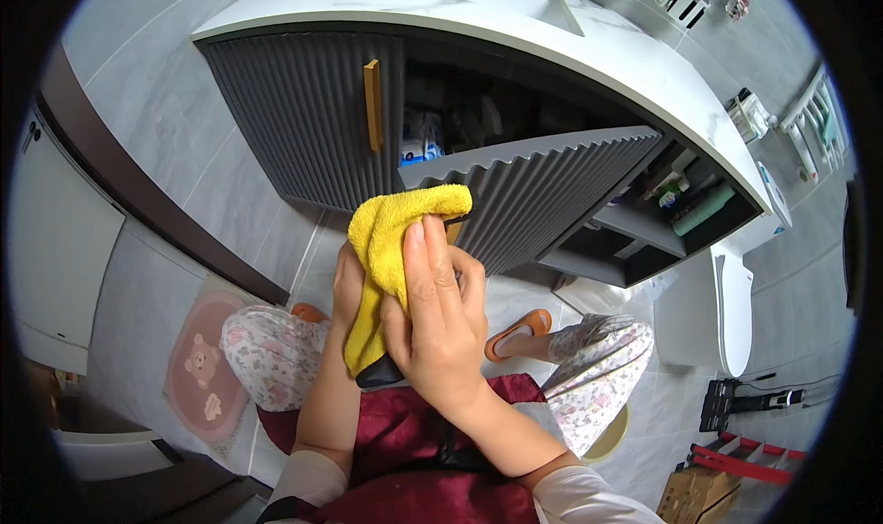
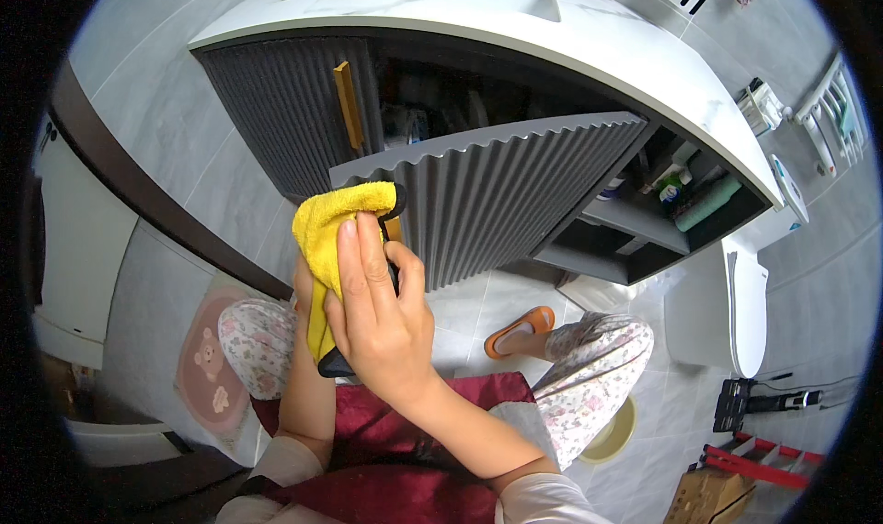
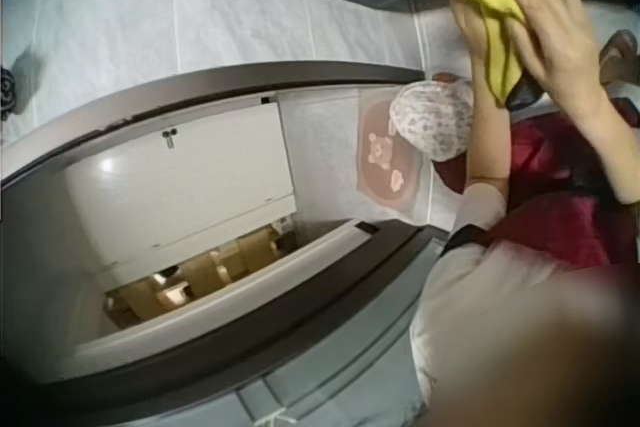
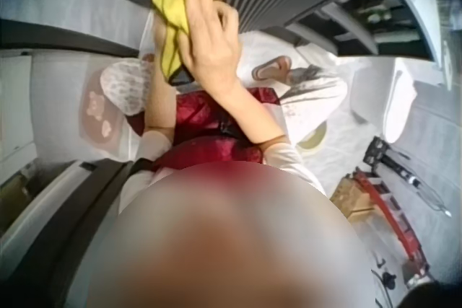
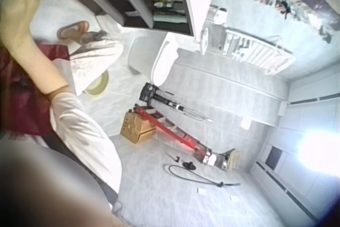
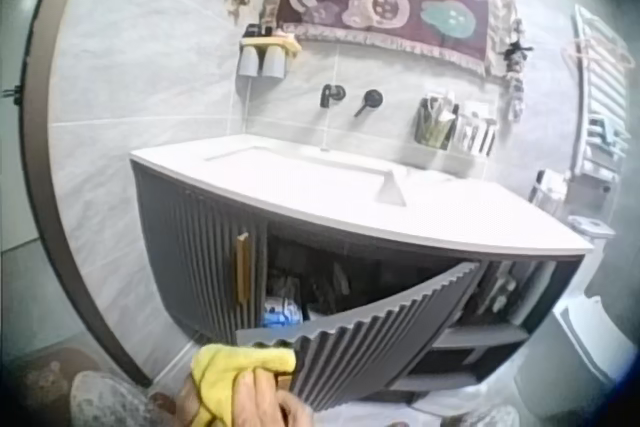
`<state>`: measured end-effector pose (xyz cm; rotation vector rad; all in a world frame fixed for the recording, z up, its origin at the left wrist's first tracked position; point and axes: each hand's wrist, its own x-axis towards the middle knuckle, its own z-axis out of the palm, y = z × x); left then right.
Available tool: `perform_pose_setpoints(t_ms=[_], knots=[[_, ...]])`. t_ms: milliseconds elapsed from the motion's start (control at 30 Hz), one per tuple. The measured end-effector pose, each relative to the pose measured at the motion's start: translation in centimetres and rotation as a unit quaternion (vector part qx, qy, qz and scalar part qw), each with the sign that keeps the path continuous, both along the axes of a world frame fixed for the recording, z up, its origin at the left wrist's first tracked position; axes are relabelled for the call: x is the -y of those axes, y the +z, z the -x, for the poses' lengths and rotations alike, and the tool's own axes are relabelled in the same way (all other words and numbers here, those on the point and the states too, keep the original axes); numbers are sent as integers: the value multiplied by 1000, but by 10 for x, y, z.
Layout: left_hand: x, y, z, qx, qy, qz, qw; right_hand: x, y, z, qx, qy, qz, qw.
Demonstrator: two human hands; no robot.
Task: The person sits on the bathroom floor and wipes various items inside a vanity cabinet using a yellow cloth. They clean a black rectangular object, a silver box, a clear plastic organizer, and the cabinet's interior shelves and door. The person handles items one by one, wiping them thoroughly before placing them back.
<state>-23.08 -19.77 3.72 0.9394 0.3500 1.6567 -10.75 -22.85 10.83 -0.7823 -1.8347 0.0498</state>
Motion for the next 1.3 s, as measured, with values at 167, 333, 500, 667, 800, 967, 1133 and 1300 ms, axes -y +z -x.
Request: perform_pose_setpoints(t_ms=[167,333,500,667,800,967,1133,1300], knots=[[6,36,-12,-111,86,-2,990,-4,-39,-1,39,-9,-1,999],[-3,32,-9,-166,118,-19,979,-6,-105,-3,94,-4,45,995],[-4,36,-9,-233,168,-7,958,-8,-184,-10,153,-18,157,976],[-6,39,-16,-249,189,3,950,-33,-281,-45,201,-51,259,943],[-12,46,-4,-291,205,-18,934,-42,-274,-75,-2,-94,424,901],[-36,47,12,-288,168,-96,938,-56,-134,-96,-239,0,215,947],[-41,53,-1,-187,140,-74,969,-57,-9,-66,-244,52,-75,965],[-28,67,-23,-203,96,-46,973,-71,-2,-12,-154,-50,-105,981]])
